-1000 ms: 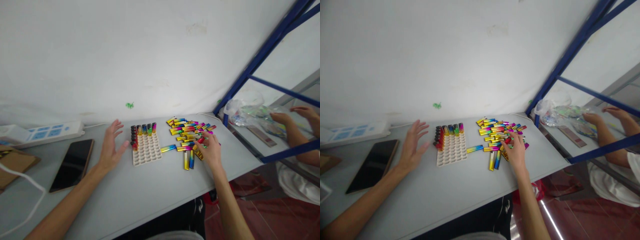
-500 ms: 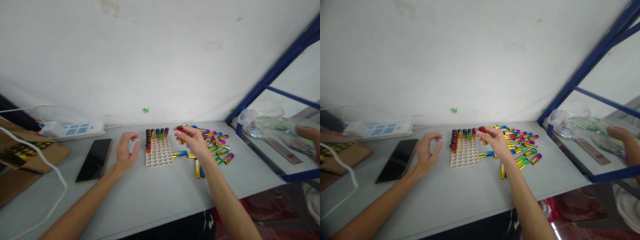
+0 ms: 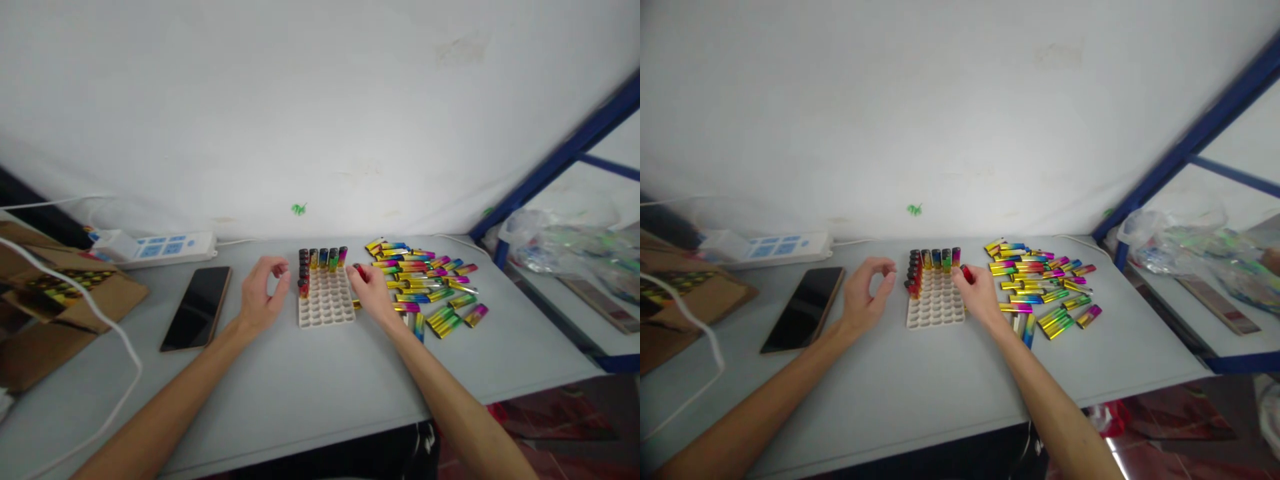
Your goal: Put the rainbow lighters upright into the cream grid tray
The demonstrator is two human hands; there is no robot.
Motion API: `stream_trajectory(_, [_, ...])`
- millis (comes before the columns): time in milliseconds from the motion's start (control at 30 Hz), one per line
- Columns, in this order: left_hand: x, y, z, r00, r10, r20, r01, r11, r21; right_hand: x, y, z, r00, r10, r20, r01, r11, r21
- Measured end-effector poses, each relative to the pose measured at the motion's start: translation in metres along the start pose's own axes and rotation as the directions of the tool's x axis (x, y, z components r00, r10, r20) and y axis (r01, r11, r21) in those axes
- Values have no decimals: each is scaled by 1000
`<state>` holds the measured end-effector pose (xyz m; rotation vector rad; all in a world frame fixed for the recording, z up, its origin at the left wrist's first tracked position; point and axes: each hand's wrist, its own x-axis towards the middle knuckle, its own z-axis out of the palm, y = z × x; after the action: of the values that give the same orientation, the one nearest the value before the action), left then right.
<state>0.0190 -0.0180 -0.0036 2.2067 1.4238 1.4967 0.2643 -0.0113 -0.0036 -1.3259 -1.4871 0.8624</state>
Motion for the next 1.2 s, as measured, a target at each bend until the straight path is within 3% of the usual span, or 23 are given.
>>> stream_trajectory(367, [1,9,-1,1000,8,-17,-8,1000,3,-3,-7,-5,998,-64,13,64,998,1])
stream_trajectory(467, [2,17,-1,999,15,-38,-15,1000,-3,-5,-10,-5,987,-107,121,94,989,111])
stream_trajectory(600, [3,26,-1,996,45,-71,-48,998,-37,-8,-14,-6,925,-241,293,196,965,172])
stream_trajectory(733, [3,30,-2,998,64,19,-62,993,-102,-11,-14,-5,867,-272,418,199,957,212])
stream_trajectory(933, [2,29,0,986,126,112,-102,973,-205,-14,-8,5,895,-166,414,28,947,319])
stream_trajectory(1033, [1,28,-2,989,114,96,-89,968,-236,-13,-10,5,901,-174,398,45,949,312])
stream_trajectory(1200, [-1,24,-6,989,133,57,-119,973,-198,-8,-10,-6,955,-177,237,147,980,137])
